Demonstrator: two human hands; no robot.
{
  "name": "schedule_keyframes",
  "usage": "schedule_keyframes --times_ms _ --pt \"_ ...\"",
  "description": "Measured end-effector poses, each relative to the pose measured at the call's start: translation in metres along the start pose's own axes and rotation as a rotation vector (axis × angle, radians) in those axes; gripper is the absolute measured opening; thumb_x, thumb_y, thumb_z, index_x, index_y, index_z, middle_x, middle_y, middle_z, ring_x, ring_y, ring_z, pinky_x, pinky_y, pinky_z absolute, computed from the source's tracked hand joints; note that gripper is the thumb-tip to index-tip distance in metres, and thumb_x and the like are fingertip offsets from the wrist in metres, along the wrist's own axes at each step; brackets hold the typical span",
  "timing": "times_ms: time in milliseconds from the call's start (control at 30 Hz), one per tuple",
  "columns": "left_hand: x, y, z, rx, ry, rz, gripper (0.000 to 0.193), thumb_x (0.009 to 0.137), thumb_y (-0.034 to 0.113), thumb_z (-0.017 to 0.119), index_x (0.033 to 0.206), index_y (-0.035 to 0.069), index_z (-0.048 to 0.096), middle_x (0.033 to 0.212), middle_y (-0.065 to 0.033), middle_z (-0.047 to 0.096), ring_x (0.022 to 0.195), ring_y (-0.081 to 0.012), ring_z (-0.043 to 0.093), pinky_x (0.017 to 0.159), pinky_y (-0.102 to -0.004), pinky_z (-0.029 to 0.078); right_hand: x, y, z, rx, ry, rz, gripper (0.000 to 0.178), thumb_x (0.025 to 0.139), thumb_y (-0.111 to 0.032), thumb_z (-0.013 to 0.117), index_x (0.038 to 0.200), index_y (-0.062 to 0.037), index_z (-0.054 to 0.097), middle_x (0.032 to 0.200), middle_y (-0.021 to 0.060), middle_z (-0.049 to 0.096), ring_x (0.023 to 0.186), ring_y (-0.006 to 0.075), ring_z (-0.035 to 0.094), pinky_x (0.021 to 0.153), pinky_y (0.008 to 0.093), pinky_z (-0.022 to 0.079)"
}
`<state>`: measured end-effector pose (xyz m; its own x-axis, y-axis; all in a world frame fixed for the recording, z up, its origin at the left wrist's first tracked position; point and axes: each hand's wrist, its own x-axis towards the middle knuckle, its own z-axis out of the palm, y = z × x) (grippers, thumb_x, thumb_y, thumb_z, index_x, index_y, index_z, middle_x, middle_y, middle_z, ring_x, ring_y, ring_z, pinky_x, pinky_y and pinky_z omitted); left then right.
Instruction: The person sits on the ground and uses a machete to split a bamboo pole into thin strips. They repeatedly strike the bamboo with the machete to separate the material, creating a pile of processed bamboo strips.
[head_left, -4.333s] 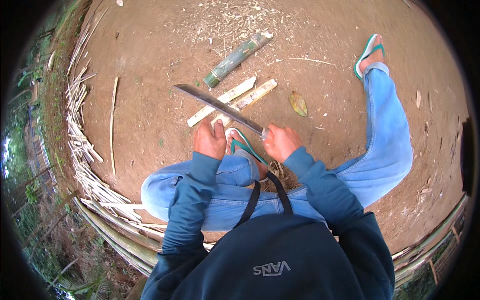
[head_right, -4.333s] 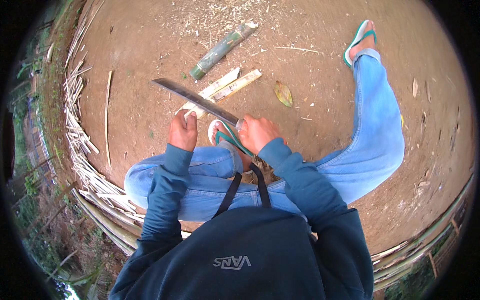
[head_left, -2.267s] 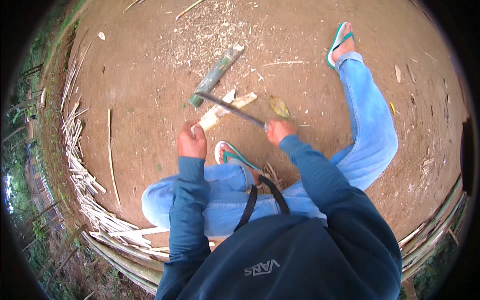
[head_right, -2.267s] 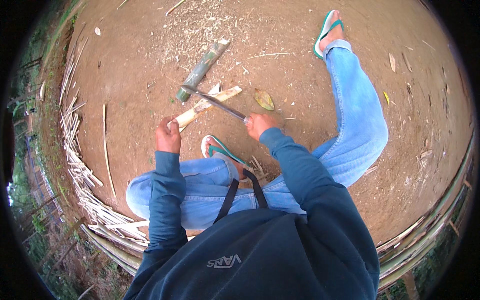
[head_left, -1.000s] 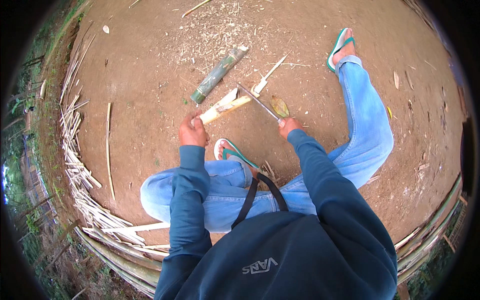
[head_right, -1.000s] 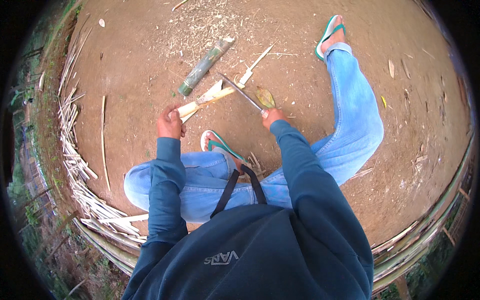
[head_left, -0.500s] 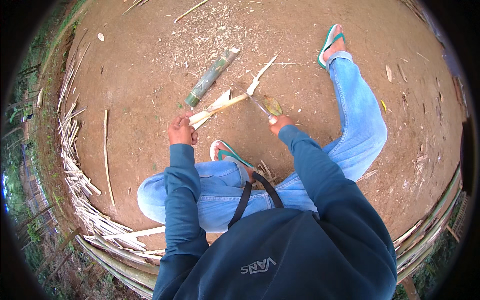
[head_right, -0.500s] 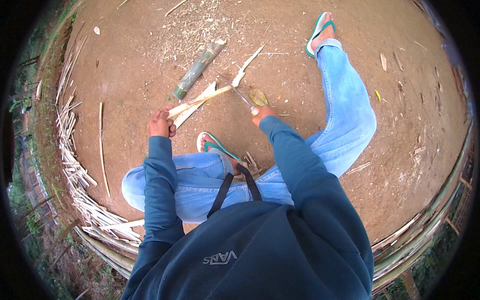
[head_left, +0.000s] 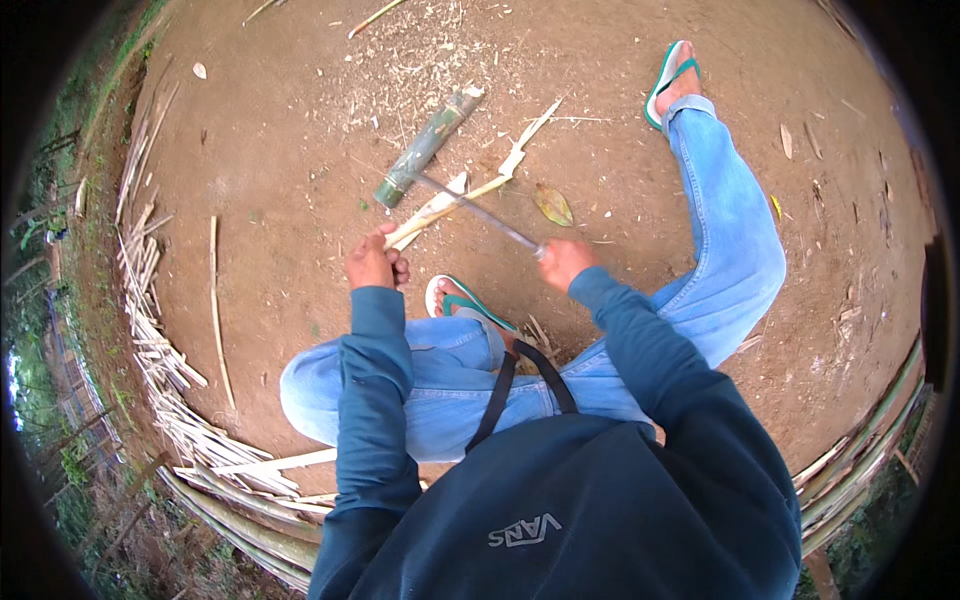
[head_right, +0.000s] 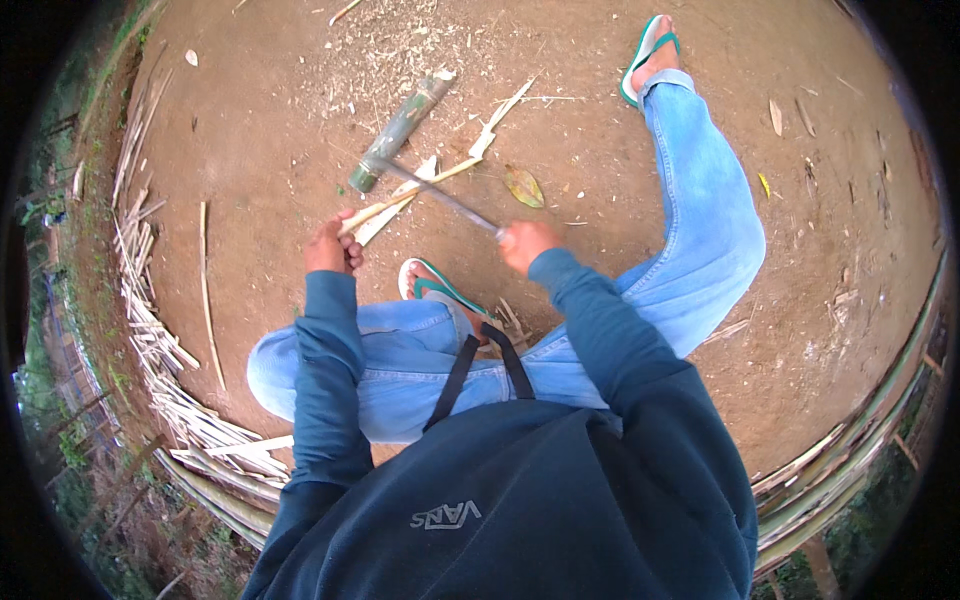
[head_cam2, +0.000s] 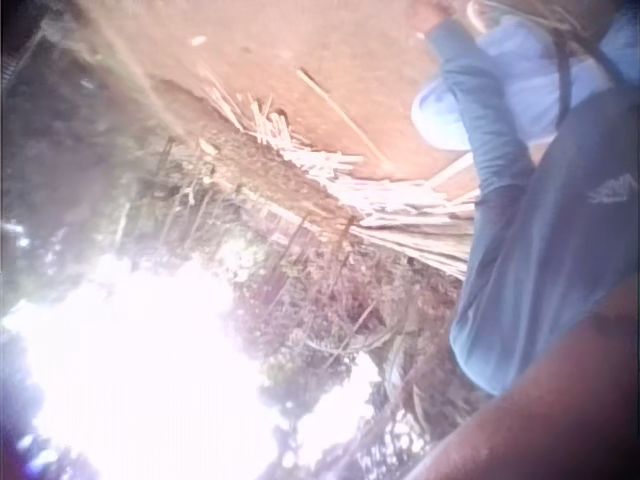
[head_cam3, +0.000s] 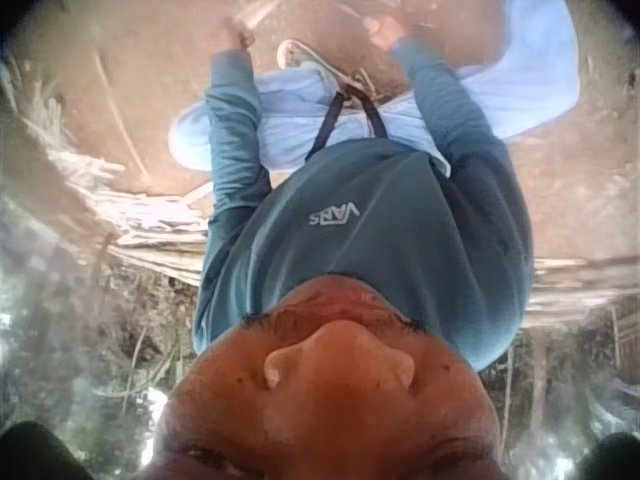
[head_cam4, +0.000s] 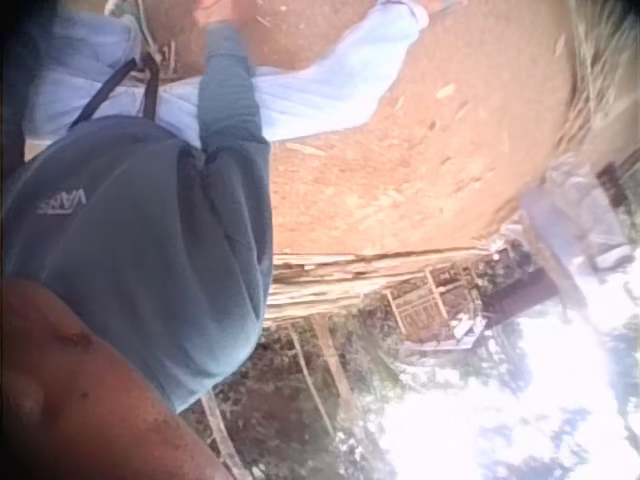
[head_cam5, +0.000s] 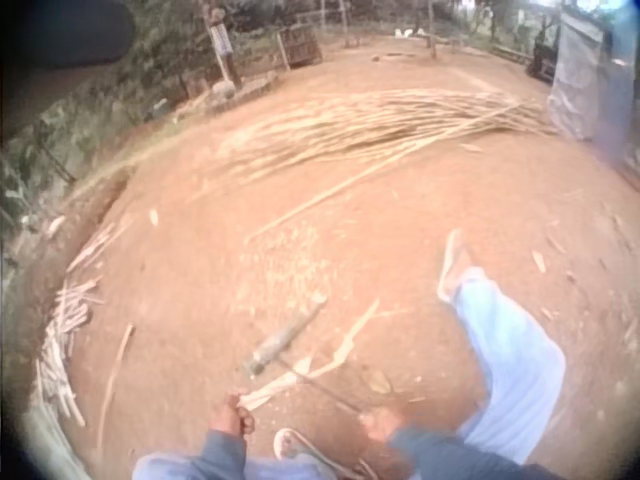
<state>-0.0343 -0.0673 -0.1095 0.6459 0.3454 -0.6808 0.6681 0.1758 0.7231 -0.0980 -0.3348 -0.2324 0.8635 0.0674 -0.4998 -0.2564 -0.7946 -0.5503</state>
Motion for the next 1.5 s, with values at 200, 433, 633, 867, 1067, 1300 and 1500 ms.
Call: schedule_keyframes --times_ms 200,433,633,867,1067,1300,1500 --pt "-0.002 0.003 0.008 0.031 -0.009 -0.023 0.025 0.086 0.013 0.039 0.101 0.0 0.055 0.053 -0.0017 0.037 0.042 -0.0124 0.04 0.035 -0.0264 0.031 0.027 0.042 0.015 0.042 0.005 0.215 0.026 0.076 -0.029 0.054 0.09 -0.009 0.06 0.087 0.0196 0.062 0.084 0.0384 0.059 0.074 0.0464 0.048" --pt "0.003 0.002 0.0 -0.081 0.015 -0.022 0.025 0.085 0.013 0.04 0.1 0.0 0.056 0.055 -0.0017 0.038 0.043 -0.0129 0.04 0.036 -0.0264 0.031 0.016 0.021 0.007 -0.05 0.053 0.152 0.024 0.075 -0.028 0.056 0.088 -0.0087 0.063 0.085 0.0208 0.062 0.083 0.037 0.06 0.072 0.0451 0.048" --pt "0.018 -0.003 -0.014 -0.247 -0.029 -0.115 0.023 0.085 0.017 0.049 0.099 0.0 0.056 0.057 -0.0027 0.044 0.047 -0.0146 0.046 0.041 -0.0264 0.038 0.045 0.055 0.02 0.103 -0.001 0.35 0.026 0.073 -0.029 0.058 0.088 -0.0087 0.065 0.086 0.0194 0.063 0.082 0.0367 0.06 0.075 0.0435 0.048" --pt "0.001 -0.013 -0.021 0.053 -0.065 0.012 0.033 0.086 0.015 0.057 0.112 -0.001 0.046 0.069 -0.012 0.059 0.053 -0.0195 0.058 0.045 -0.0302 0.05 -0.002 -0.038 -0.007 0.125 -0.049 -0.036 0.026 0.072 -0.027 0.057 0.089 -0.0074 0.061 0.084 0.0205 0.062 0.081 0.038 0.06 0.072 0.0452 0.048" --pt "0.008 -0.021 -0.019 0.121 -0.049 0.094 0.031 0.088 0.02 0.056 0.103 -0.005 0.047 0.068 -0.0141 0.06 0.052 -0.0188 0.059 0.044 -0.0294 0.051 0.0 -0.02 0.002 0.097 -0.006 -0.018 0.023 0.074 -0.025 0.055 0.087 -0.0073 0.06 0.083 0.0213 0.062 0.078 0.0397 0.059 0.07 0.0476 0.048" --pt "0.016 -0.026 -0.023 0.075 -0.026 0.086 0.03 0.089 0.018 0.052 0.1 -0.009 0.045 0.066 -0.0163 0.059 0.049 -0.0197 0.058 0.042 -0.0306 0.05 -0.007 -0.027 -0.009 -0.016 -0.034 0.024 0.024 0.076 -0.024 0.055 0.093 -0.0084 0.06 0.085 0.0212 0.062 0.081 0.0395 0.06 0.072 0.0479 0.048" --pt "0.018 -0.02 -0.017 0.086 0.034 0.115 0.033 0.089 0.018 0.053 0.101 -0.012 0.044 0.066 -0.0165 0.059 0.048 -0.0198 0.058 0.041 -0.0312 0.05 0.006 -0.02 -0.022 -0.071 -0.04 0.097 0.026 0.076 -0.026 0.055 0.097 -0.01 0.061 0.088 0.0187 0.063 0.085 0.0372 0.06 0.075 0.0455 0.048"
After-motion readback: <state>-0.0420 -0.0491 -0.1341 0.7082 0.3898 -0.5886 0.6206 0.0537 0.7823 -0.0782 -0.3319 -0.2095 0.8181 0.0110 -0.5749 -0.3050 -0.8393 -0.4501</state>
